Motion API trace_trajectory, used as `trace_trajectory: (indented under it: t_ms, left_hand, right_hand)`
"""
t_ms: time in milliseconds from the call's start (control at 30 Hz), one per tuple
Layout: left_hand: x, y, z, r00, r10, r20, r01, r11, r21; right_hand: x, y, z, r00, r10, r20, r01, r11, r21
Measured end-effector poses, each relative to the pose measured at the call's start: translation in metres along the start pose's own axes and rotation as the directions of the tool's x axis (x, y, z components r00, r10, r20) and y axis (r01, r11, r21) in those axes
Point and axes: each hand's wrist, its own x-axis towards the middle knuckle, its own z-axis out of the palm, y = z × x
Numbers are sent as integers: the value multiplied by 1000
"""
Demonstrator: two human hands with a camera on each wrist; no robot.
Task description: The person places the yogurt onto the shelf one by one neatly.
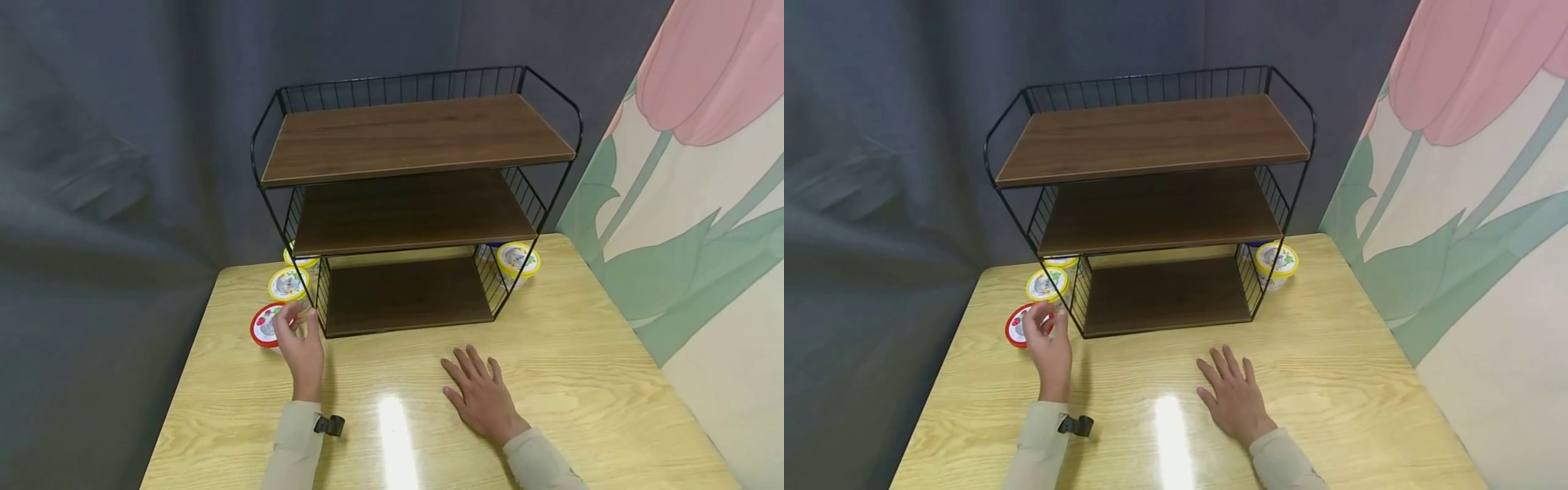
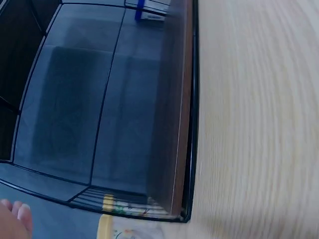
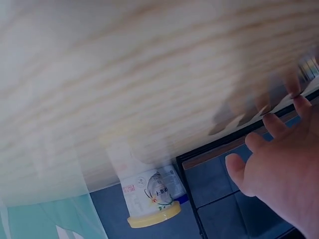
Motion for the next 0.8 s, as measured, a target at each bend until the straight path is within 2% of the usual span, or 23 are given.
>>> trace_trajectory:
  t_ms: [67, 200, 367, 433, 533, 600, 700, 800]
  left_hand:
    - [4, -2, 2, 999, -51, 15, 51, 999, -18]
    - [9, 1, 7, 986, -131, 99, 134, 991, -22]
    - [18, 15, 9, 969, -169, 182, 183, 981, -59]
    - [22, 15, 10, 957, -184, 223, 200, 978, -54]
    - [24, 10, 9, 948, -183, 259, 200, 979, -42]
    - [24, 6, 9, 954, -158, 253, 176, 983, -47]
    - [25, 3, 9, 969, -122, 217, 131, 991, -27]
    - [26, 2, 9, 976, -106, 190, 107, 994, 6]
  right_hand:
    - [1, 1, -1, 1000, 6, -7, -6, 1000, -17]
    - [3, 3, -3, 999, 23, -33, -25, 997, -71]
    - [8, 11, -7, 994, 82, -69, -89, 991, -96]
    - [11, 17, -8, 990, 126, -59, -131, 987, -88]
    - [16, 28, -9, 983, 184, -28, -185, 980, -70]
    - [21, 37, -11, 976, 217, -33, -219, 975, -49]
    - [32, 54, -15, 957, 270, -101, -272, 962, -5]
    - [43, 72, -20, 924, 313, -220, -312, 949, 40]
